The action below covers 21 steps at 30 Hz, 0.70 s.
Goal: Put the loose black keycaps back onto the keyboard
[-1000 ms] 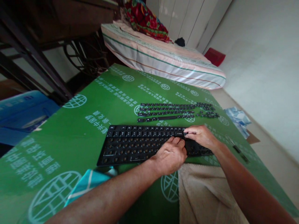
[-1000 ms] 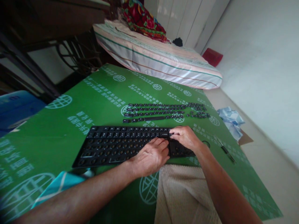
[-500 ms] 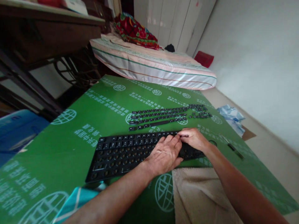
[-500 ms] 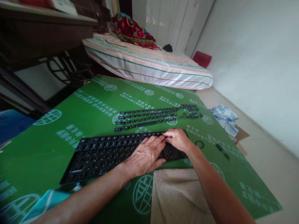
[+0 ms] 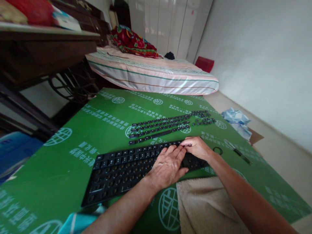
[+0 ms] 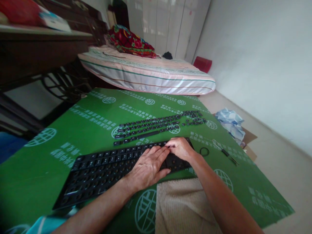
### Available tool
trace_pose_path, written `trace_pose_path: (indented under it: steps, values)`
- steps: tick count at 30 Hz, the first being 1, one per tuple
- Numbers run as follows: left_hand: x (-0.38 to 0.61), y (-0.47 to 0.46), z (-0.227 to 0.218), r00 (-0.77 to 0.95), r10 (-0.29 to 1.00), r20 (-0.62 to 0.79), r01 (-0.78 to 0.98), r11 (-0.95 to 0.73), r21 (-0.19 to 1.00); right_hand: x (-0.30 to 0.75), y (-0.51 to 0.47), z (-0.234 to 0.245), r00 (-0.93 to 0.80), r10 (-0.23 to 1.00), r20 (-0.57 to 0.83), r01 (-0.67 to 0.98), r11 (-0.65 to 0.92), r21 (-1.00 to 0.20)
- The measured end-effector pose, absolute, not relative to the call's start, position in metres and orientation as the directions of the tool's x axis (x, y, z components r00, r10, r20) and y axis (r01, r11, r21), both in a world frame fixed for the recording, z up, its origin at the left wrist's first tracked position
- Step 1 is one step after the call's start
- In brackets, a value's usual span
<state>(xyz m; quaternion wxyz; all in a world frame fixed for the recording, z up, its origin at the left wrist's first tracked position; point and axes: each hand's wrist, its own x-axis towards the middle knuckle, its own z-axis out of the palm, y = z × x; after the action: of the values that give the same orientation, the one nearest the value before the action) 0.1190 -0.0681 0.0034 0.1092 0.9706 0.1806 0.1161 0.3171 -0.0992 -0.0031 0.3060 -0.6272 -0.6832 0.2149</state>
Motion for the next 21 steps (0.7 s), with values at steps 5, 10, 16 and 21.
trace_pose_path:
  steps: [5, 10, 16, 21]
  values:
    - [0.1199, -0.0669, 0.0036, 0.907, 0.375, 0.189, 0.322, -0.910, 0.259, 0.3170, -0.0996, -0.0044, -0.025, 0.986, 0.165, 0.719, 0.132, -0.682]
    - [0.1202, -0.0670, 0.0033, 0.905, 0.385, 0.181, 0.332, -0.905, 0.264, 0.3166, -0.0998, -0.0055, -0.021, 0.985, 0.172, 0.724, 0.134, -0.677]
    - [0.1211, -0.0669, 0.0044, 0.905, 0.392, 0.165, 0.336, -0.897, 0.287, 0.3167, -0.0988, -0.0082, -0.009, 0.983, 0.183, 0.719, 0.134, -0.682]
    - [0.1212, -0.0671, 0.0032, 0.901, 0.396, 0.180, 0.338, -0.898, 0.282, 0.3145, -0.1027, -0.0086, 0.001, 0.980, 0.201, 0.740, 0.134, -0.659]
